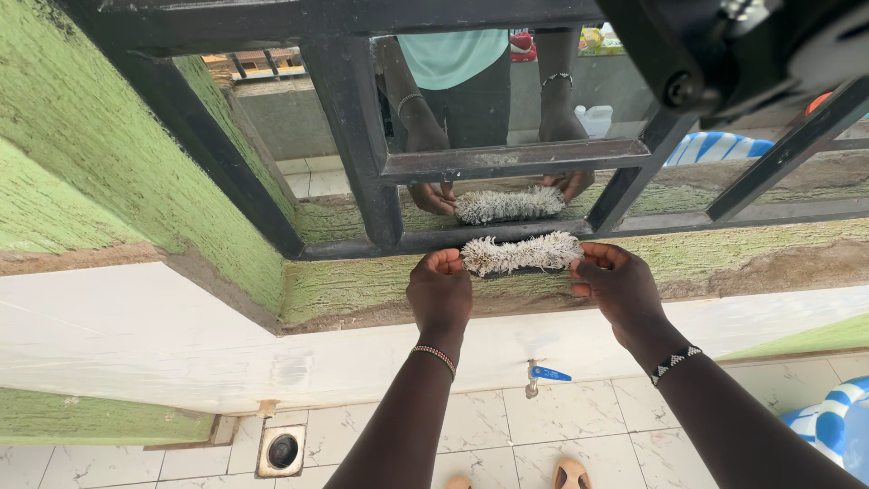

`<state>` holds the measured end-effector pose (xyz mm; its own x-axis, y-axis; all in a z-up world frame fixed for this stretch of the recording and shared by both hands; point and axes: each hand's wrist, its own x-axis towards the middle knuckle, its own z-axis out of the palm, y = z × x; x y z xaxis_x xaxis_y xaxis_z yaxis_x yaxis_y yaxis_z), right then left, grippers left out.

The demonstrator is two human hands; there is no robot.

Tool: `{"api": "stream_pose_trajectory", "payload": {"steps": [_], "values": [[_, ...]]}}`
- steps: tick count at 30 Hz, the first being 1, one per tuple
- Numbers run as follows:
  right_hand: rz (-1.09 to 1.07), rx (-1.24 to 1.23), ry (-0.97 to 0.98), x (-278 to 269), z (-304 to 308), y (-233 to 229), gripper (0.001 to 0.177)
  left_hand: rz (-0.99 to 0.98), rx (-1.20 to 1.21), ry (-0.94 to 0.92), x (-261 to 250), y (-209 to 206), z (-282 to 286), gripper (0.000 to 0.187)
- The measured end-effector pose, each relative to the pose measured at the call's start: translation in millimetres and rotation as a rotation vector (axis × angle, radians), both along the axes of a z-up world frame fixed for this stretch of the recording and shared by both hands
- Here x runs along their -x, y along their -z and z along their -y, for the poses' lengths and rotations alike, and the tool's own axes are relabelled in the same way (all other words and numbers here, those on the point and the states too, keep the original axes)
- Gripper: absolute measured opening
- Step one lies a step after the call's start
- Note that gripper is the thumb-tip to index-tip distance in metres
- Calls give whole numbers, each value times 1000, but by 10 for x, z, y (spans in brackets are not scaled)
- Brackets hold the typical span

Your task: The person cleans a window sill on a balcony by scrubbing it with a brush, wiping it with a cloth, and applying a cleaning agent.

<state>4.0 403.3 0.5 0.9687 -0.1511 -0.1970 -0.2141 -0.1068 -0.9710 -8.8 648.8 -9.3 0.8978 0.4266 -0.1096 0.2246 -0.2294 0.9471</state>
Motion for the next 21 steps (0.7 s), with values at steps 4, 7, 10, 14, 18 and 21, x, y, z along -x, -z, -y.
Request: {"api": "stream_pose_trajectory", "payload": {"steps": [4,7,10,14,18,21], "values": [[-13,105,59,8,-89,2,47,-5,250,-39,-22,30,-64,39],[-16,114,81,8,-120,-18,46,-30,204,5,16,-66,-68,41],[-4,3,48,34,-106,-47,47,-24,116,33,56,-171,-14,46],[3,-75,101,84,-135,-77,46,-97,207,34,88,-236,96,57],[-50,-54,102,86,-215,-140,45,-108,365,-21,82,-250,131,58],[-40,-19,48,96,-260,-186,45,-117,355,-78,87,-241,142,55]]}}
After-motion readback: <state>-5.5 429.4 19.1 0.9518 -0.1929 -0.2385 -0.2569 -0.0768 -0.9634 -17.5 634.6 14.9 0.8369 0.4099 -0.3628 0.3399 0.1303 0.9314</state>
